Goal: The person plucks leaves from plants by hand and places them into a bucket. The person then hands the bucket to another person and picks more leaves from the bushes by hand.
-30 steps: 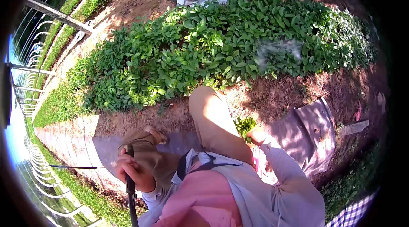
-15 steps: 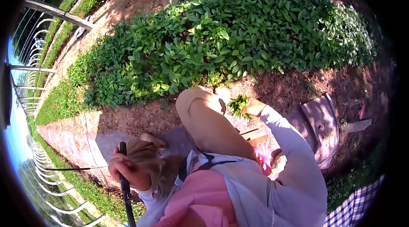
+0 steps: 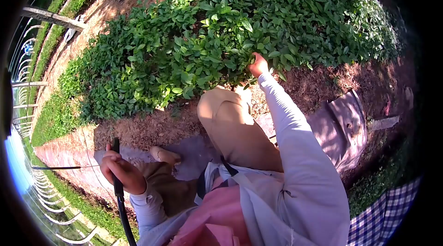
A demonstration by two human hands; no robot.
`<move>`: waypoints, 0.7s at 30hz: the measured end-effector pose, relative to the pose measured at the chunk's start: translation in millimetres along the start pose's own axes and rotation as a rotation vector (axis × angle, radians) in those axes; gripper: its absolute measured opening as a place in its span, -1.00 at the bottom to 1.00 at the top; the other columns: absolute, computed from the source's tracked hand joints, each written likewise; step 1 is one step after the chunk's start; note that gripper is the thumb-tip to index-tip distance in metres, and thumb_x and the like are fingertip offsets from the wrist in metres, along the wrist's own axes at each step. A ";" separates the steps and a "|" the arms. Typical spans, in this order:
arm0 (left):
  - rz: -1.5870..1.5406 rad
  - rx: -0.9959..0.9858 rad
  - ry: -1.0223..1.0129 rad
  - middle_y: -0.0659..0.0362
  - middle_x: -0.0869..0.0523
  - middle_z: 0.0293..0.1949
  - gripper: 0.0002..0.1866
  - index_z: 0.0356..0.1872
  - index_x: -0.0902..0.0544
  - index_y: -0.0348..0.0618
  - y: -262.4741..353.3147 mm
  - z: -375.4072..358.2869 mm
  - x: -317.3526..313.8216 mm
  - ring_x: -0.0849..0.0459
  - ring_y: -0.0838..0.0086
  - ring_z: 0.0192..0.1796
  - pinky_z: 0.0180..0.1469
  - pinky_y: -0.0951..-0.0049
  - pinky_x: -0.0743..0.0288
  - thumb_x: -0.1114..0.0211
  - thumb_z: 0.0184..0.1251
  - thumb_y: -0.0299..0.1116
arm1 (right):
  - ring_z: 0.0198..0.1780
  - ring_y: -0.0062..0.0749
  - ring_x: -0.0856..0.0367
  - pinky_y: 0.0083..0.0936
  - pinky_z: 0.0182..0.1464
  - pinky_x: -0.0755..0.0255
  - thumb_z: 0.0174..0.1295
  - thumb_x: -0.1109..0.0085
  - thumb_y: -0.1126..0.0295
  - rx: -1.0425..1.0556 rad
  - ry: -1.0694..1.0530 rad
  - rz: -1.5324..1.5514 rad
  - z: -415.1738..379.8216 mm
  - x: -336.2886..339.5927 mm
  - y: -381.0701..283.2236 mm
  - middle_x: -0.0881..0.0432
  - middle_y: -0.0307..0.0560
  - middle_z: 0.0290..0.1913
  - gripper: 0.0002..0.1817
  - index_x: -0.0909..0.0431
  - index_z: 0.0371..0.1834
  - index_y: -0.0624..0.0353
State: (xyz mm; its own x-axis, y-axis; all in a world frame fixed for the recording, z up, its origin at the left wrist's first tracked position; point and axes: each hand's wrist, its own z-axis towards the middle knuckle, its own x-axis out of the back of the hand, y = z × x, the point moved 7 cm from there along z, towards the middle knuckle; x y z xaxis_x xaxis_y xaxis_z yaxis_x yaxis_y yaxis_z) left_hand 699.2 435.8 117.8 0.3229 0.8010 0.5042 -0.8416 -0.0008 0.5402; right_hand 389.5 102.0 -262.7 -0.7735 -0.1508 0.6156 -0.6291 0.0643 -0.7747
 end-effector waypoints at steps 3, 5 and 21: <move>-0.001 0.020 0.015 0.19 -0.30 -0.54 -0.87 -0.42 -0.23 -0.18 -12.3 1.7 1.5 -0.37 0.43 -0.43 0.17 0.02 -0.33 0.09 0.23 -0.66 | -0.14 -0.23 -0.63 -0.45 -0.04 -0.46 -0.25 -0.37 0.43 -0.035 0.020 -0.044 20.3 -7.7 20.6 -0.66 -0.01 -0.18 -0.42 -0.50 -0.01 0.16; -0.040 0.066 0.046 0.20 -0.30 -0.55 -0.88 -0.42 -0.23 -0.18 -26.9 -8.6 9.4 -0.36 0.44 -0.44 0.17 0.04 -0.32 0.11 0.25 -0.65 | -0.28 -0.15 -0.65 -0.40 -0.19 -0.48 -0.16 -0.31 0.45 -0.068 -0.025 0.039 31.2 -11.3 33.7 -0.68 -0.01 -0.33 -0.62 -0.57 -0.17 0.18; -0.239 0.104 0.145 0.23 -0.29 -0.61 -0.89 -0.42 -0.28 -0.17 -44.8 -3.9 22.2 -0.33 0.49 -0.50 0.10 0.06 -0.35 0.14 0.27 -0.60 | -0.33 -0.44 -0.51 -0.40 -0.23 -0.52 0.07 -0.12 0.65 -0.472 -0.502 1.012 -84.3 -13.9 -11.1 -0.54 -0.10 -0.38 -0.77 -0.48 -0.16 0.41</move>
State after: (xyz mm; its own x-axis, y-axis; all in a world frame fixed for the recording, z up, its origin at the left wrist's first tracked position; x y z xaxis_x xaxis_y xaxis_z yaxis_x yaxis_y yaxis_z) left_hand 742.4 455.9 102.2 0.4351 0.8629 0.2569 -0.6977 0.1429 0.7020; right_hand 400.7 186.6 -250.5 -0.8798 -0.1820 -0.4391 0.1922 0.7088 -0.6787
